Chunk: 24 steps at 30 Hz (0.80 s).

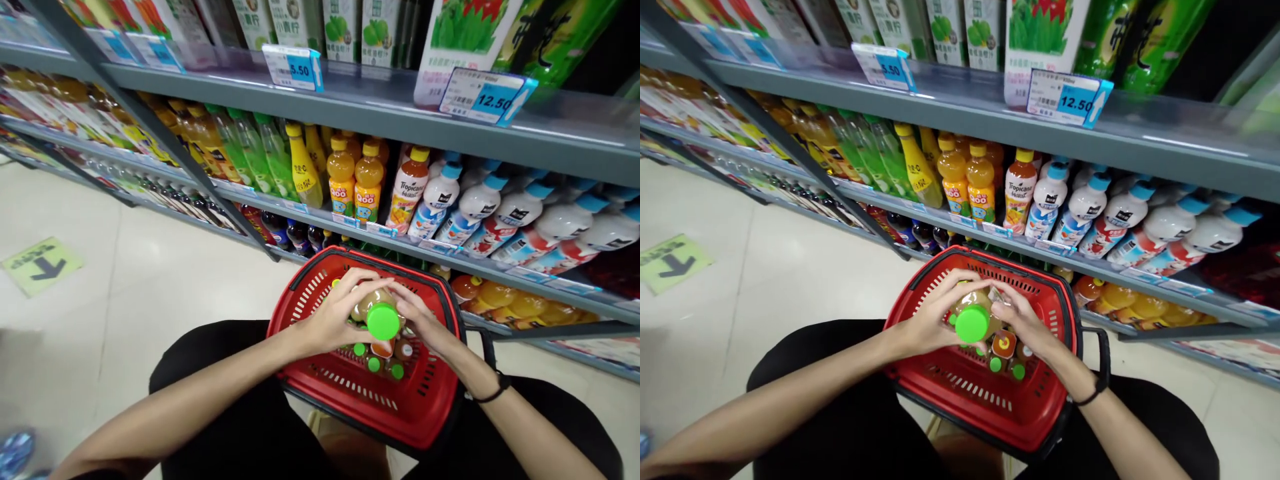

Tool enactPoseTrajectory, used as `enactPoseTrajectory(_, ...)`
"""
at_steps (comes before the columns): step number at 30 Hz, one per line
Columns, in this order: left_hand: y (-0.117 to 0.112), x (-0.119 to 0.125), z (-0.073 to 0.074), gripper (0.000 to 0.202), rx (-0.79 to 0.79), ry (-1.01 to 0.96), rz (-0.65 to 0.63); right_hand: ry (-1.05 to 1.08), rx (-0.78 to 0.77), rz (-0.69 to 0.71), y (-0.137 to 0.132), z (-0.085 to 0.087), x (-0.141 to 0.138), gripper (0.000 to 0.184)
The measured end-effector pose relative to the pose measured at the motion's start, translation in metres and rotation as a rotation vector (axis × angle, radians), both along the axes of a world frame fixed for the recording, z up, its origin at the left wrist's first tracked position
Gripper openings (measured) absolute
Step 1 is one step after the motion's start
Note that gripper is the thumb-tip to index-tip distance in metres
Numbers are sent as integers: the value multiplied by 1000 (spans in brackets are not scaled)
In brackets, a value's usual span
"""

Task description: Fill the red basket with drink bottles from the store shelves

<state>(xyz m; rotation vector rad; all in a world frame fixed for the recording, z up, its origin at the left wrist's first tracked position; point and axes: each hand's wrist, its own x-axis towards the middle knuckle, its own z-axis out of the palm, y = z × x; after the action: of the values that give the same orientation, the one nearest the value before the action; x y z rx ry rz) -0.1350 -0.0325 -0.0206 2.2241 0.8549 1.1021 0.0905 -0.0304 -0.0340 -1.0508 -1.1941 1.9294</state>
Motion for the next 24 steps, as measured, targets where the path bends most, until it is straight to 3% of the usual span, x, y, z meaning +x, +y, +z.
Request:
enactPoseTrajectory(3, -2, 3, 0, 102, 28, 119, -107, -71, -31, 110, 0, -6, 0, 57)
enactPoseTrajectory(5, -4, 6, -1, 100, 33, 126, -135, -104, -20, 131, -2, -9, 0, 58)
enactPoseTrajectory(13, -15, 12, -10, 109, 237, 183, -40, -54, 223, 181, 1, 2, 0, 55)
enactPoseTrajectory(24, -17, 9, -15, 104, 249, 204, -42, -136, 154, 177, -1, -10, 3, 54)
